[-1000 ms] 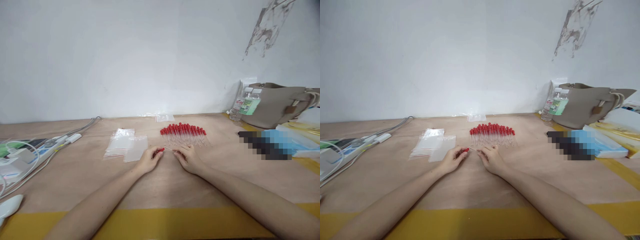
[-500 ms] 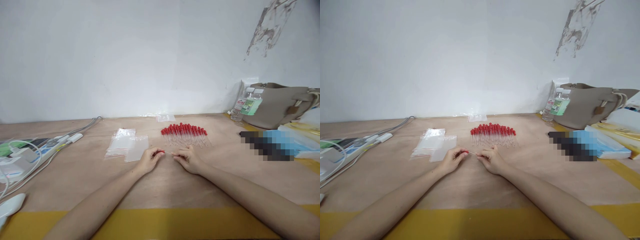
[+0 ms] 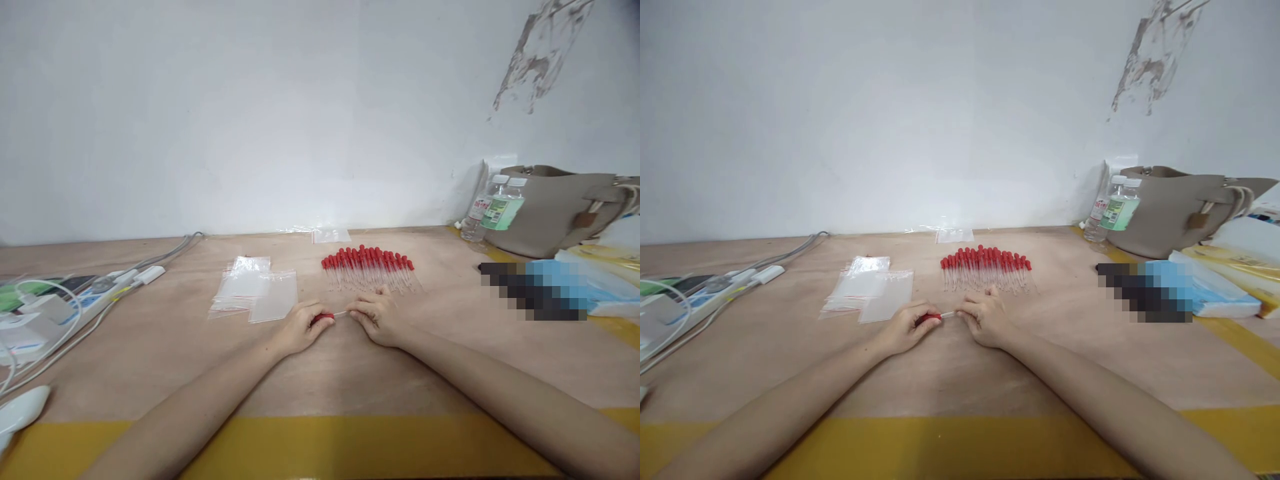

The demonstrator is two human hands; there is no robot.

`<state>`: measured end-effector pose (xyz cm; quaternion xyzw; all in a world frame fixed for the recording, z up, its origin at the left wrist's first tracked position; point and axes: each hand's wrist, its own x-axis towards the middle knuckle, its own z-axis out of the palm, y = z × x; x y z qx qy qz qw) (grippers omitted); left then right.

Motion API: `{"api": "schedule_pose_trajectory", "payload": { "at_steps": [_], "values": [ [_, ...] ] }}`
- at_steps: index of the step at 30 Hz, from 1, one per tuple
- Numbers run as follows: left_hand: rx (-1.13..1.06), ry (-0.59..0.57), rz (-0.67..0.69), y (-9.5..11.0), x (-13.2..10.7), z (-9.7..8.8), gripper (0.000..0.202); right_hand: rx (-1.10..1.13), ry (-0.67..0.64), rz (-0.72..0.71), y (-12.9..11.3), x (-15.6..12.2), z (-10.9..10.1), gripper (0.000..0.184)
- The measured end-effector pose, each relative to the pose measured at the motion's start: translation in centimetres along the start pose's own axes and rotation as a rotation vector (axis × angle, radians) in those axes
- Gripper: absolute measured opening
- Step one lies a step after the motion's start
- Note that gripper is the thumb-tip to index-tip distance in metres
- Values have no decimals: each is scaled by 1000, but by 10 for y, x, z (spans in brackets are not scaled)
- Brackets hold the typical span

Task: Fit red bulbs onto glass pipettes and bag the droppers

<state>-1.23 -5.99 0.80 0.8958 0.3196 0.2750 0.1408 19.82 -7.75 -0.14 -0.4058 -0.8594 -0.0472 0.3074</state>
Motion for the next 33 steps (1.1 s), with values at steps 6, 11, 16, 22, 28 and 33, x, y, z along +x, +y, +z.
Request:
{"api": "schedule_pose_trajectory", "payload": {
  "at_steps": [6,11,16,22,28,33],
  "values": [
    [76,10,29,1,-2,0,21,0,-17,-4,-7,1,3,24],
    [107,11,28,0,-3,1,22,-22,-86,11,-11,4,3,26],
    [147,-13,6,-2,2,-3,22,-29,-120,56,-14,9,4,29],
    [283,157,-31,-13,7,-20,30,105,-23,141,-7,18,1,25],
    [550,175,-347,-45,0,-23,40,63,180,273,18,45,5,24],
    [478,1,-443,-51,-4,-14,41,-206,211,335,28,76,23,26]
  ]
}}
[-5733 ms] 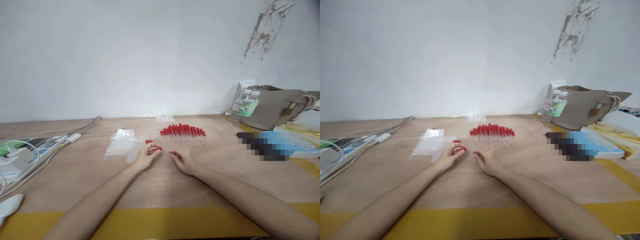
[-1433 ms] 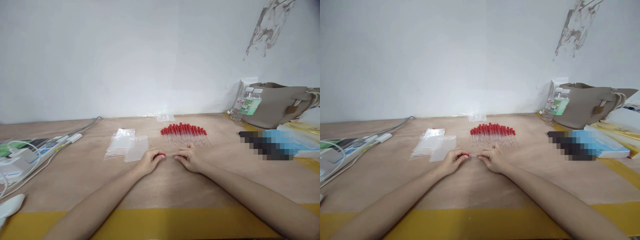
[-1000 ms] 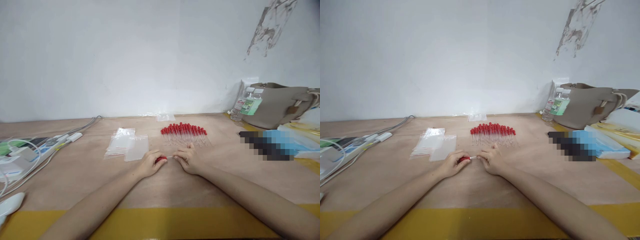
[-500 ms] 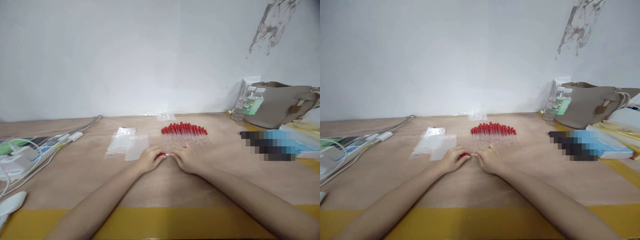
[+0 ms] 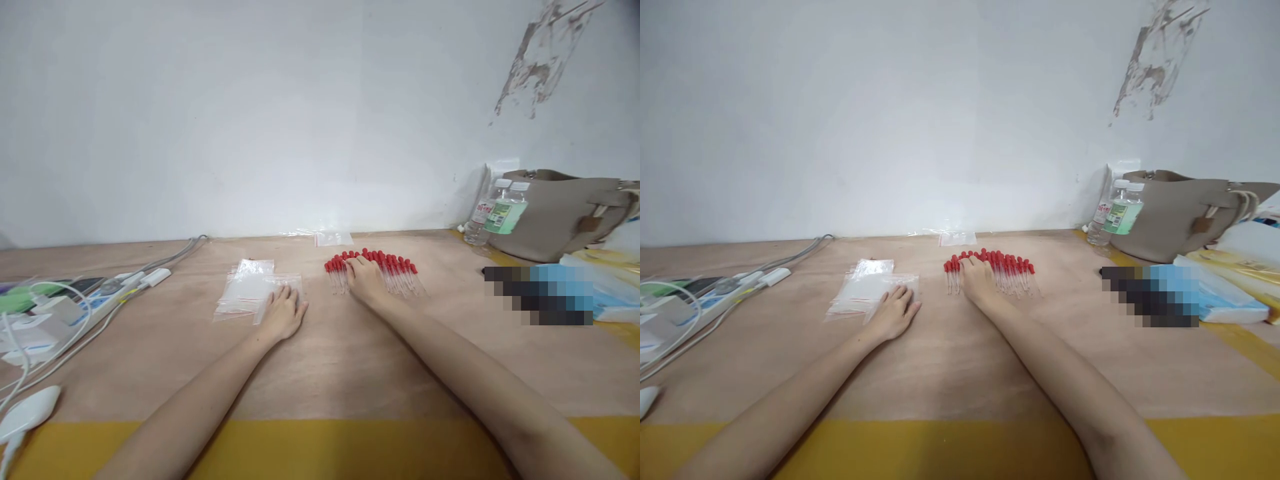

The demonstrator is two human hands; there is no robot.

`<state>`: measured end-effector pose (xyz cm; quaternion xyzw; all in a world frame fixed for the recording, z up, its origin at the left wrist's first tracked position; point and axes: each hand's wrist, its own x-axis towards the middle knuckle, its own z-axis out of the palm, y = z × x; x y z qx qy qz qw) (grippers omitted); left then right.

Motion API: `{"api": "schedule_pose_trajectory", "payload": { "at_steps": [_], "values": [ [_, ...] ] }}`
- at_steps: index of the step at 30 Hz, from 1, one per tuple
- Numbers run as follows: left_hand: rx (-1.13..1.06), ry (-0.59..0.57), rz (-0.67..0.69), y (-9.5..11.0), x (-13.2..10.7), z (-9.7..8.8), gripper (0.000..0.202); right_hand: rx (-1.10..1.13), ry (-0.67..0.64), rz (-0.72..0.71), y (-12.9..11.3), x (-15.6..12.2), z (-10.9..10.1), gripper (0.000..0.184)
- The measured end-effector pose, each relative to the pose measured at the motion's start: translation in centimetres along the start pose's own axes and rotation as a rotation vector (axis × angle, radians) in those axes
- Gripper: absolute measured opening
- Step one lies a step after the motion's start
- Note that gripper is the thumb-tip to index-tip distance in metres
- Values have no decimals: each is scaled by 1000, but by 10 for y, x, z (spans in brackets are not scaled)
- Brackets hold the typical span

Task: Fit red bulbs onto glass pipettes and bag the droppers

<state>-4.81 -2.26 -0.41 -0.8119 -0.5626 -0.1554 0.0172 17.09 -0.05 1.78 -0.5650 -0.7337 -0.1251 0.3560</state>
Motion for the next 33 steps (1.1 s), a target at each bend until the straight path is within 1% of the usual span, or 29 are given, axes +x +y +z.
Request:
{"api": "schedule_pose_trajectory", "payload": {
  "at_steps": [4,8,10,12,15,18,21,23,24,25,28,30,33],
  "values": [
    [-80,-45,71,14,-7,1,44,-143,-48,-1,-7,9,17,27],
    [-211,-39,131,32,-15,-1,44,-172,-72,-24,-14,7,25,24],
    [-282,-42,106,39,-17,0,46,-183,-81,-34,-16,4,25,23],
    [-323,-41,52,41,-17,2,46,-196,-88,-33,-17,1,25,24],
    [-284,22,21,33,-12,5,44,-192,-101,-28,-18,-1,23,29],
    [-190,136,34,13,-3,4,37,-138,-101,-6,-20,-3,20,31],
    [-149,260,18,-9,8,-1,33,-28,-117,-10,-30,-11,15,27],
    [-153,301,-57,-20,14,-5,31,66,-167,-60,-42,-20,12,27],
    [-164,290,-115,-24,16,-6,31,106,-201,-93,-49,-26,10,29],
    [-176,255,-175,-26,17,-8,32,130,-237,-122,-55,-32,9,33],
    [-188,121,-287,-29,20,-10,38,130,-339,-163,-67,-44,4,47],
    [-163,60,-325,-28,20,-12,40,114,-384,-166,-68,-48,0,53],
    [-151,7,-388,-25,20,-15,39,103,-411,-182,-62,-50,-7,60]
  ]
}}
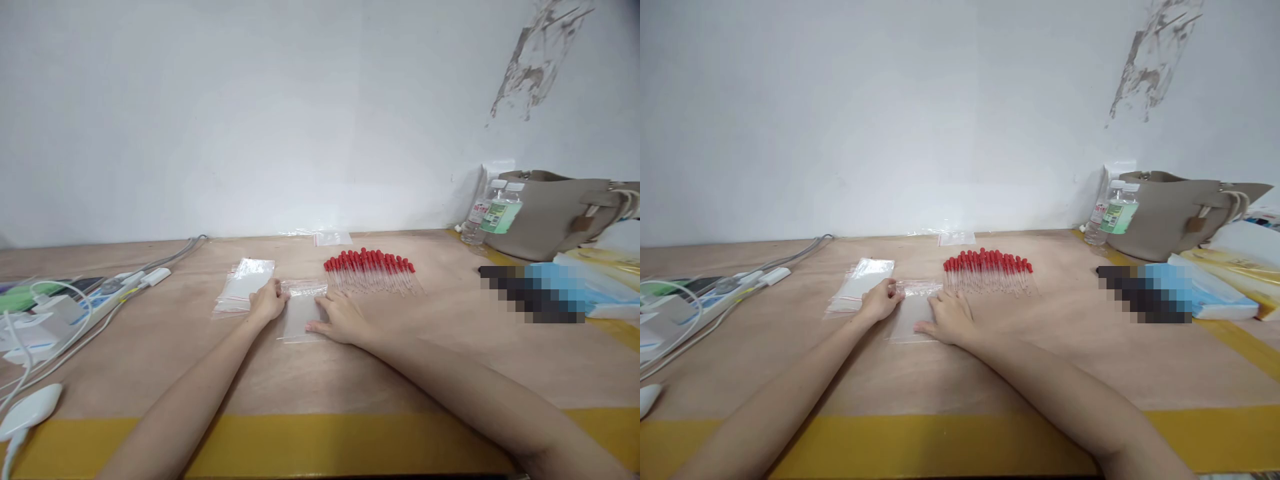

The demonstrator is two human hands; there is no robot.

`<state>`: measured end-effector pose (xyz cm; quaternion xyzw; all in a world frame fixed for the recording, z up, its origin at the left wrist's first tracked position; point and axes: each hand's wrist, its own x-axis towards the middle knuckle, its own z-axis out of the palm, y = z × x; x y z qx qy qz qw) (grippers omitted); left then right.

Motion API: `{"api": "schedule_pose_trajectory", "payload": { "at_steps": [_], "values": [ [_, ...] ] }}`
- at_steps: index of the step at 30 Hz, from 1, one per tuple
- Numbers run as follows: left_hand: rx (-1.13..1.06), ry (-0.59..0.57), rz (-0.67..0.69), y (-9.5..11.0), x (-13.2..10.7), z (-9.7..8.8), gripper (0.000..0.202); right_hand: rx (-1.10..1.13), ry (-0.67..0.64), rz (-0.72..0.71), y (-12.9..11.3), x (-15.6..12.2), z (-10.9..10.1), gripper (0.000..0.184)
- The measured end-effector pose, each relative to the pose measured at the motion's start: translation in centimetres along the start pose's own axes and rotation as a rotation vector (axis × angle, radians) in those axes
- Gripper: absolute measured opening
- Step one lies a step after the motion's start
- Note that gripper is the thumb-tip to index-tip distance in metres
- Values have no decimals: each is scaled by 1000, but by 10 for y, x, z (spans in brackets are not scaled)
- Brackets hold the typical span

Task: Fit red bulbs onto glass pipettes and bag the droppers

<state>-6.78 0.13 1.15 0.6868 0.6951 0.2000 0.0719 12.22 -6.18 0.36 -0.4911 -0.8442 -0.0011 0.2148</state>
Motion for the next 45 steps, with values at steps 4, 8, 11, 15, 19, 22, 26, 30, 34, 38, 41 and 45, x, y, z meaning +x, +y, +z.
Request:
{"api": "schedule_pose_trajectory", "payload": {
  "at_steps": [4,8,11,15,19,22,26,30,34,38,41,45],
  "values": [
    [-15,62,12,2,1,-7,32,-7,-31,-56,13,-12,-13,61],
    [49,186,28,-12,9,-21,28,28,-117,-167,32,-26,-32,55],
    [119,218,-3,-27,15,-30,30,59,-220,-272,52,-35,-49,44],
    [255,407,57,-20,8,-31,34,71,-307,-314,81,-44,-67,23],
    [67,288,334,20,-21,-20,16,161,-220,-176,87,-53,-73,22],
    [-162,2,510,44,-48,-14,19,287,-109,-94,76,-61,-70,27],
    [-313,-290,730,54,-68,-12,16,352,-215,-144,63,-72,-60,53],
    [-380,-389,915,50,-69,-8,16,267,-307,-139,62,-78,-49,69],
    [-372,-256,985,47,-66,-2,18,206,-311,-89,63,-79,-47,68],
    [-332,-257,1013,45,-66,0,22,195,-299,-59,62,-79,-48,68],
    [-360,-276,1022,47,-67,2,25,204,-283,-51,62,-80,-48,68],
    [-391,-366,1038,54,-70,0,26,211,-242,-58,63,-79,-44,65]
  ]
}}
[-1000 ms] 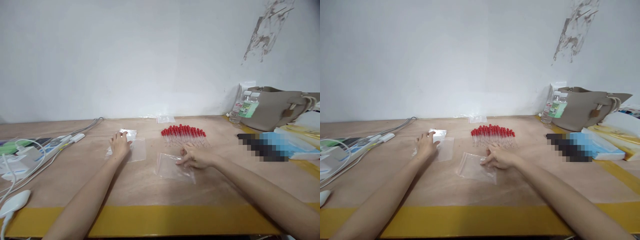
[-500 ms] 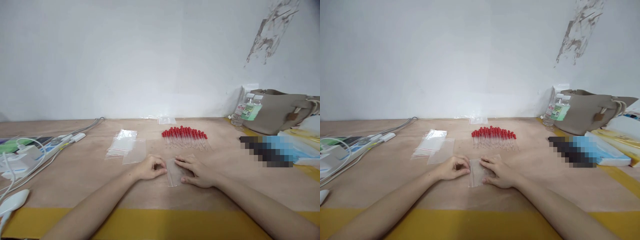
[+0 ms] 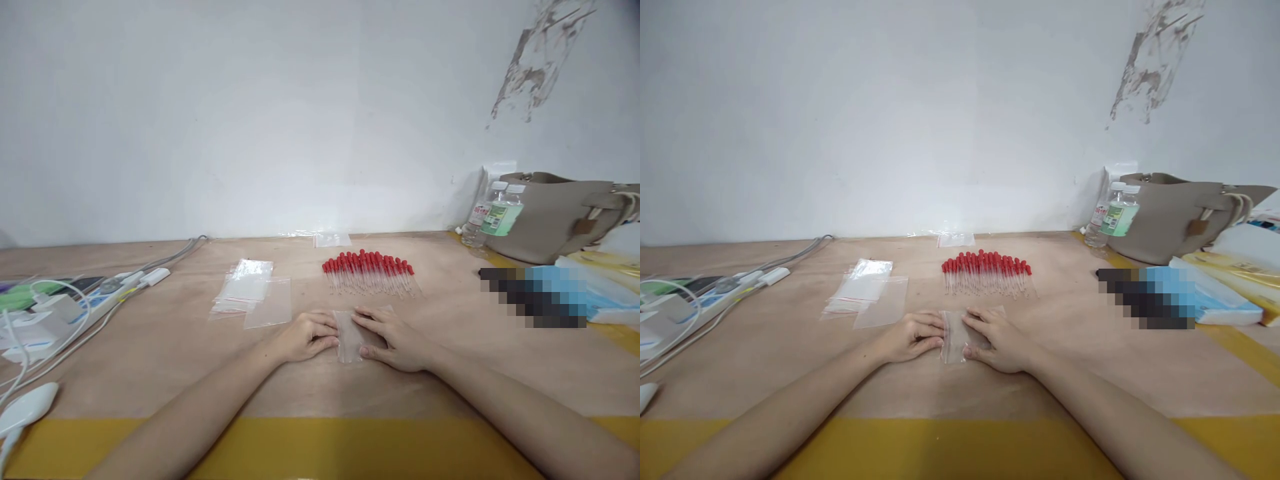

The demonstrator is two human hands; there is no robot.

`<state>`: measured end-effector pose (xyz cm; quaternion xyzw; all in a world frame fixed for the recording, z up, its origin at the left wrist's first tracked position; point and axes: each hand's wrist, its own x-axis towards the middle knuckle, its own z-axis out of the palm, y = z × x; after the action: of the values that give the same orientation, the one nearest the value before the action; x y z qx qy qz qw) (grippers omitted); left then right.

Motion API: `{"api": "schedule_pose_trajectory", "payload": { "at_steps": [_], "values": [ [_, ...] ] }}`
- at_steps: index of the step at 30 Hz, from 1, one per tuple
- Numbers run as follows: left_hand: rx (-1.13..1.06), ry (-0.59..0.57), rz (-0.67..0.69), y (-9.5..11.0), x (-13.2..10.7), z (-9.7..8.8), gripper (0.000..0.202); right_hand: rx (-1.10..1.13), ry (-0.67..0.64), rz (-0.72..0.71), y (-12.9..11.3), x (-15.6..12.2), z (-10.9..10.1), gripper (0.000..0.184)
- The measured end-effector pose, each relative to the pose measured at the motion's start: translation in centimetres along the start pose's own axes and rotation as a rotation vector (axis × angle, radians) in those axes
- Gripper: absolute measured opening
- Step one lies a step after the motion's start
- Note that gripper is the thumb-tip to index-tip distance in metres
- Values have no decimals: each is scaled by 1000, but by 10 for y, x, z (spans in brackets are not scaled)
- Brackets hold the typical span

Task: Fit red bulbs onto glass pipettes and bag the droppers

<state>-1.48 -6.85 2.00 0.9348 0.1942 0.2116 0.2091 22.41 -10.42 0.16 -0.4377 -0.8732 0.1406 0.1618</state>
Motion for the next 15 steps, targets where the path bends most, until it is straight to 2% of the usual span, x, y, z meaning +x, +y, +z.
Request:
{"api": "schedule_pose_trajectory", "payload": {
  "at_steps": [3,10,15],
  "values": [
    [-6,5,-23,6,4,0,30,-4,48,18,3,2,3,63],
    [43,138,-167,4,15,12,30,-7,103,20,6,6,5,63],
    [-108,138,-244,-4,15,15,34,-18,72,25,9,6,3,66]
  ]
}}
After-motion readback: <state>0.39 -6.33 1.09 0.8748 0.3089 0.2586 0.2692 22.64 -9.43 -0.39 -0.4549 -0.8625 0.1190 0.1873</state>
